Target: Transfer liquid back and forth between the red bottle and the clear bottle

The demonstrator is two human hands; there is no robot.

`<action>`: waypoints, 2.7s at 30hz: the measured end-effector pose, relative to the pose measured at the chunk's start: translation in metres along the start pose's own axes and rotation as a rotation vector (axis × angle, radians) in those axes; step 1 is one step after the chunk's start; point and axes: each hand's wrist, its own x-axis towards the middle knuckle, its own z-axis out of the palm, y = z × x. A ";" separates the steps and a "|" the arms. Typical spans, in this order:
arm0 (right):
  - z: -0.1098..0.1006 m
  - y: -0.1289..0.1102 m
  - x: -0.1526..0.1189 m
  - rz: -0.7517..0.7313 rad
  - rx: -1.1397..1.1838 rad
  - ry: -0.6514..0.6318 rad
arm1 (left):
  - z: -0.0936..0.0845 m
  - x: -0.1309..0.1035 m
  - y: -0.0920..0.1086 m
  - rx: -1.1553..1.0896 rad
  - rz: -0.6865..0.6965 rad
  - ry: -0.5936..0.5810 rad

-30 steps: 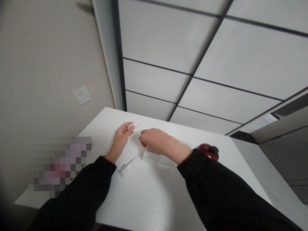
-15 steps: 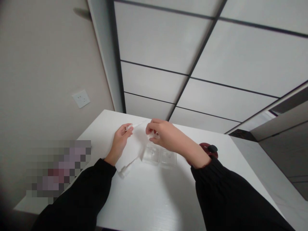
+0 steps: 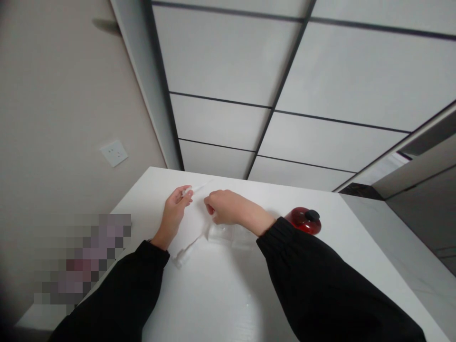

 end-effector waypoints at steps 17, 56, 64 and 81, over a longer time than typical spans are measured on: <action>0.142 0.025 -0.221 0.484 0.630 1.136 | -0.007 0.004 0.007 -0.030 0.069 0.016; 0.179 0.127 -0.238 0.895 0.574 1.346 | -0.006 0.002 0.008 0.038 0.082 -0.040; 0.178 0.076 -0.211 0.691 0.210 1.646 | -0.007 -0.013 0.038 0.058 0.210 -0.076; 0.162 0.089 -0.091 -0.149 0.240 1.398 | -0.008 -0.071 0.122 0.533 0.705 -0.397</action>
